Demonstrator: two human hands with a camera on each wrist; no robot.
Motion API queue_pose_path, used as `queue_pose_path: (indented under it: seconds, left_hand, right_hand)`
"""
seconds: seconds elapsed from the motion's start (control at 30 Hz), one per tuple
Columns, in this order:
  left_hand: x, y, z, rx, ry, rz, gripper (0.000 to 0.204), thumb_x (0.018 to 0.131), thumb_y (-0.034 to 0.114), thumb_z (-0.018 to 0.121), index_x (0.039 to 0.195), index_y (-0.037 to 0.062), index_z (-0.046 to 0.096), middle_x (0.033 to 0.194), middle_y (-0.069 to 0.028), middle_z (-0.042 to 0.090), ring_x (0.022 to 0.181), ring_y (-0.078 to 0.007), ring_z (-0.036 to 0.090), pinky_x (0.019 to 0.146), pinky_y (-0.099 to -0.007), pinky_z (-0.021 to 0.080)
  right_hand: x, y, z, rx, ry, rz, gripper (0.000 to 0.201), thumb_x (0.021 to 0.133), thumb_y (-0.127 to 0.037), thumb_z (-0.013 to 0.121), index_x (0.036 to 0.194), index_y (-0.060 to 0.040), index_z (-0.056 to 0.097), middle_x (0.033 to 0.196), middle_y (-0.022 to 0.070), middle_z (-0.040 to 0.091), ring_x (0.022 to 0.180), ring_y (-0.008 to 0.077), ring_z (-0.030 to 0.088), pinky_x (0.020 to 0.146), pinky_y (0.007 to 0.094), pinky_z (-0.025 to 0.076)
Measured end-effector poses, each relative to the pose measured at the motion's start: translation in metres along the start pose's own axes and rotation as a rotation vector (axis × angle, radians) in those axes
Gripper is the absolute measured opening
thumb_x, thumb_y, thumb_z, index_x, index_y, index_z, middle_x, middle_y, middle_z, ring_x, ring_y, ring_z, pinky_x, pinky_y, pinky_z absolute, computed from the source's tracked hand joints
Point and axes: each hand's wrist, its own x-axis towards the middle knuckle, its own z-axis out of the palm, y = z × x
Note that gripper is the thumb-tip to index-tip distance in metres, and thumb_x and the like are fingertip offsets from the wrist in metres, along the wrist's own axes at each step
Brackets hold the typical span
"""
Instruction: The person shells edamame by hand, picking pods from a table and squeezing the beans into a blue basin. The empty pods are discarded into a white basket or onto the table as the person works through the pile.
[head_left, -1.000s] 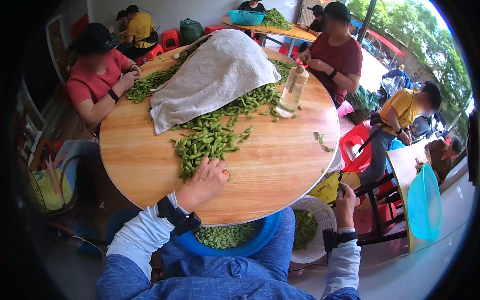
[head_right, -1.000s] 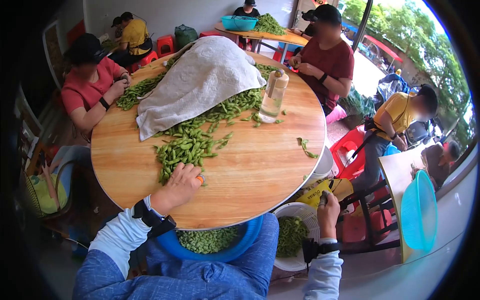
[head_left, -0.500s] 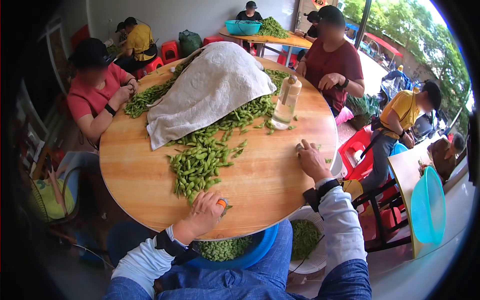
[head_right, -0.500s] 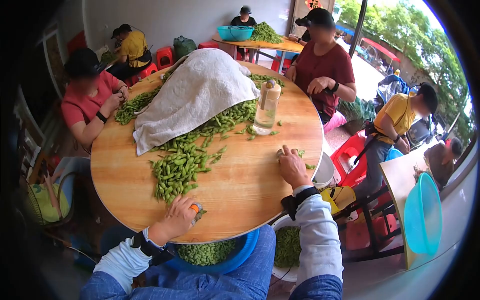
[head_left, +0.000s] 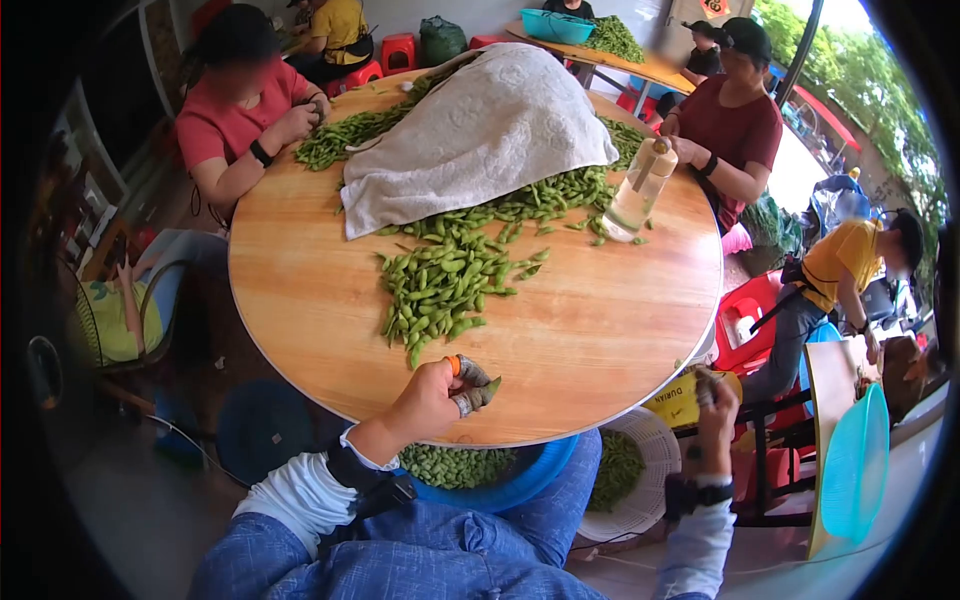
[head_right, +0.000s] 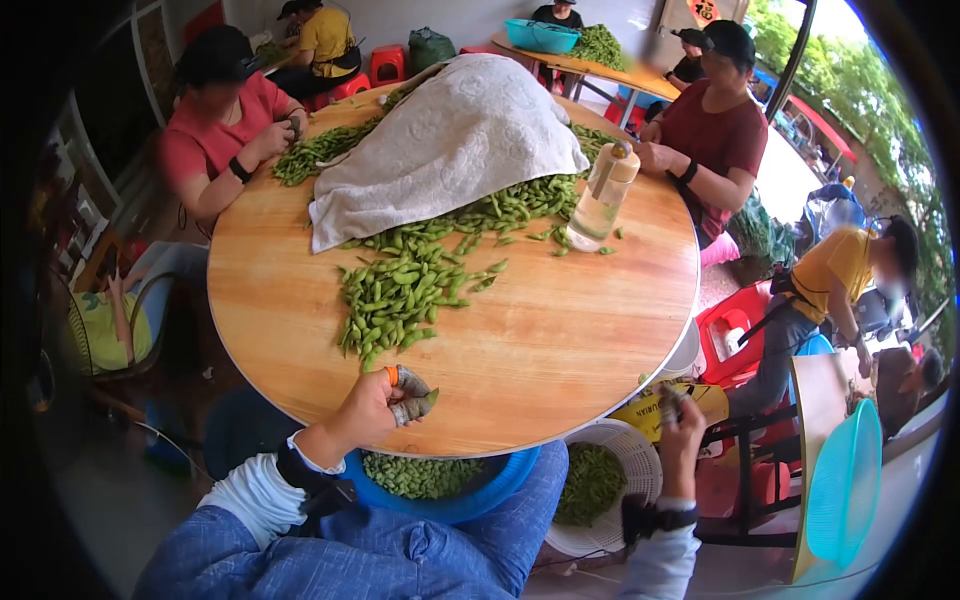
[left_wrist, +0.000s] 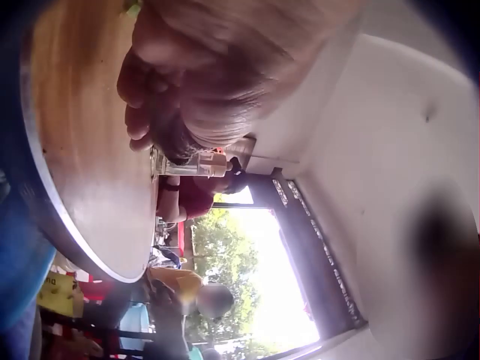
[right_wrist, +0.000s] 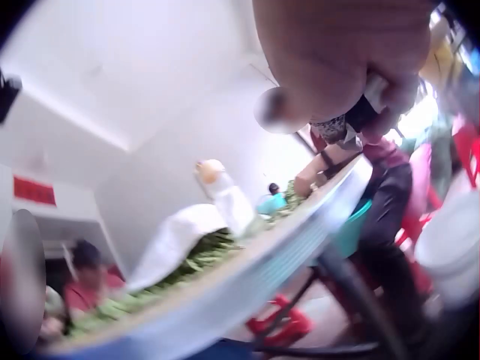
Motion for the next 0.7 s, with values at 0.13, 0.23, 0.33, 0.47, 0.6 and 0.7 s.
queue_pose_path:
  seconds: [0.13,0.23,0.33,0.47,0.6,0.7]
  left_hand:
    - [-0.022,0.013,0.000,-0.448,-0.084,-0.237,0.009,0.080,0.009,0.057,0.086,0.0018,0.053,0.071,-0.0059,0.059,0.061,-0.0105,0.056,0.056,-0.0219,0.047]
    - [-0.037,0.020,0.001,-0.470,-0.077,-0.225,0.010,0.080,0.009,0.058,0.085,0.0017,0.054,0.070,-0.0063,0.059,0.060,-0.0104,0.056,0.055,-0.0210,0.047]
    - [-0.051,0.026,-0.002,-0.431,-0.054,-0.161,0.012,0.079,0.011,0.059,0.084,0.0012,0.054,0.069,-0.0064,0.059,0.059,-0.0099,0.056,0.053,-0.0199,0.046]
    - [-0.066,0.020,-0.010,-0.466,-0.021,-0.136,0.007,0.078,0.005,0.057,0.083,-0.0005,0.056,0.069,-0.0046,0.059,0.058,-0.0076,0.055,0.052,-0.0185,0.045]
    - [-0.074,0.015,-0.012,-0.467,0.026,-0.162,0.013,0.077,0.012,0.062,0.080,0.0017,0.056,0.066,-0.0037,0.059,0.056,-0.0080,0.056,0.050,-0.0186,0.045]
    - [-0.077,0.011,-0.014,-0.476,0.021,-0.136,0.010,0.077,0.009,0.061,0.080,0.0009,0.055,0.065,-0.0032,0.058,0.055,-0.0073,0.055,0.049,-0.0182,0.044]
  right_hand:
    - [-0.075,-0.085,0.064,0.575,-0.361,0.337,0.029,0.083,-0.019,0.054,0.101,0.0036,0.055,0.076,0.0013,0.057,0.061,0.0038,0.046,0.055,0.0158,0.036]
    - [-0.100,-0.129,0.106,0.892,-0.650,0.313,0.032,0.081,-0.023,0.057,0.101,0.0023,0.056,0.080,0.0010,0.058,0.066,0.0050,0.047,0.058,0.0173,0.036]
    - [-0.106,-0.150,0.130,0.968,-0.895,0.292,0.028,0.083,-0.016,0.054,0.104,0.0020,0.053,0.094,0.0020,0.058,0.086,0.0084,0.052,0.077,0.0217,0.040]
    - [-0.107,-0.157,0.143,0.942,-0.909,0.313,0.024,0.084,-0.016,0.053,0.100,0.0014,0.053,0.091,0.0007,0.057,0.083,0.0077,0.050,0.074,0.0213,0.040]
    - [-0.112,-0.164,0.149,0.962,-0.949,0.290,0.023,0.084,-0.015,0.053,0.100,0.0012,0.052,0.091,0.0004,0.056,0.082,0.0076,0.050,0.073,0.0211,0.040]
    - [-0.115,-0.172,0.149,0.958,-0.948,0.313,0.022,0.083,-0.014,0.053,0.100,0.0014,0.052,0.091,0.0009,0.056,0.083,0.0079,0.050,0.073,0.0215,0.040]
